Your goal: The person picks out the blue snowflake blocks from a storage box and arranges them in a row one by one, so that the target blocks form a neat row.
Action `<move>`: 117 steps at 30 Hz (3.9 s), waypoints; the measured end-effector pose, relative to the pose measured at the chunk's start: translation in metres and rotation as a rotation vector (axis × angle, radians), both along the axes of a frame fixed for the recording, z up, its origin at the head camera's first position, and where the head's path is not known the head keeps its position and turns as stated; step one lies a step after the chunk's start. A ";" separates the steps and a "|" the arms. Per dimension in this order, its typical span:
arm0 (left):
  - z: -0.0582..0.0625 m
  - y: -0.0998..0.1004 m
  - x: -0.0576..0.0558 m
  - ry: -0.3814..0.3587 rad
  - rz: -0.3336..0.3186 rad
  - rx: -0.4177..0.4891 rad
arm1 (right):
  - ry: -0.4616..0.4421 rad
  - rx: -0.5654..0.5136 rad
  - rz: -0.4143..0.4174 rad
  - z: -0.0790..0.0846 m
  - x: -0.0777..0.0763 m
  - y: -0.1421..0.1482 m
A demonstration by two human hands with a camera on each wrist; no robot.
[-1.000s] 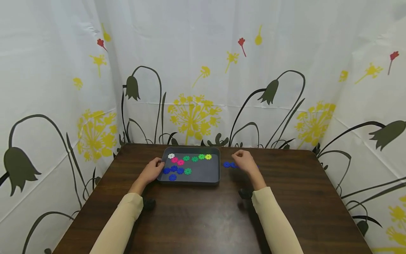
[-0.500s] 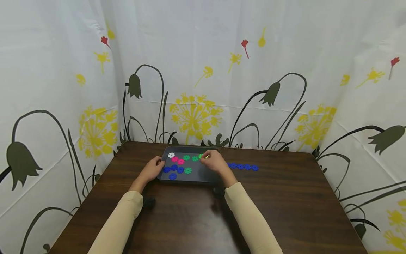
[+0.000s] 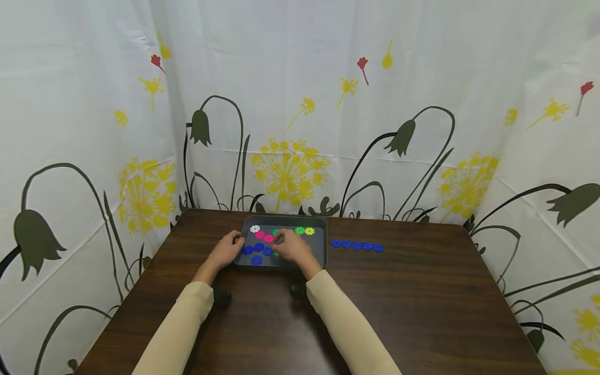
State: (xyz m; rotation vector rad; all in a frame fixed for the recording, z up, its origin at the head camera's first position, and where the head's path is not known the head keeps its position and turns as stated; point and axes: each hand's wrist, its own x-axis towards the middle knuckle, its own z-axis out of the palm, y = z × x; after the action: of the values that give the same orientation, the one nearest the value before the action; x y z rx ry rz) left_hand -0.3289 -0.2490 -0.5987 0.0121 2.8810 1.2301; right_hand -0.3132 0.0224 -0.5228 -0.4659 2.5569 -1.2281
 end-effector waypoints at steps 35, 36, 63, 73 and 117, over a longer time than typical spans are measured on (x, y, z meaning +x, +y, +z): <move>0.040 0.019 0.026 -0.059 0.041 -0.009 | 0.086 0.201 -0.203 -0.029 0.011 -0.028; 0.039 0.019 0.026 -0.060 0.042 -0.008 | 0.083 0.198 -0.204 -0.029 0.011 -0.028; 0.040 0.017 0.028 -0.040 0.013 0.015 | 0.003 -0.269 -0.037 -0.033 0.004 -0.006; 0.018 0.011 0.012 -0.020 0.012 -0.012 | 0.062 -0.172 0.020 -0.022 0.003 0.015; 0.047 0.023 0.027 -0.100 -0.037 0.027 | 0.078 -0.170 -0.409 0.026 0.004 0.235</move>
State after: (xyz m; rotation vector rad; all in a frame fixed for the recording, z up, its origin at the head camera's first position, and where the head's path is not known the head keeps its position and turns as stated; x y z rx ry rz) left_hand -0.3019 -0.2265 -0.5519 0.0037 2.7664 1.2265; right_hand -0.3087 0.2570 -0.4969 -0.0171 2.7127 -1.5999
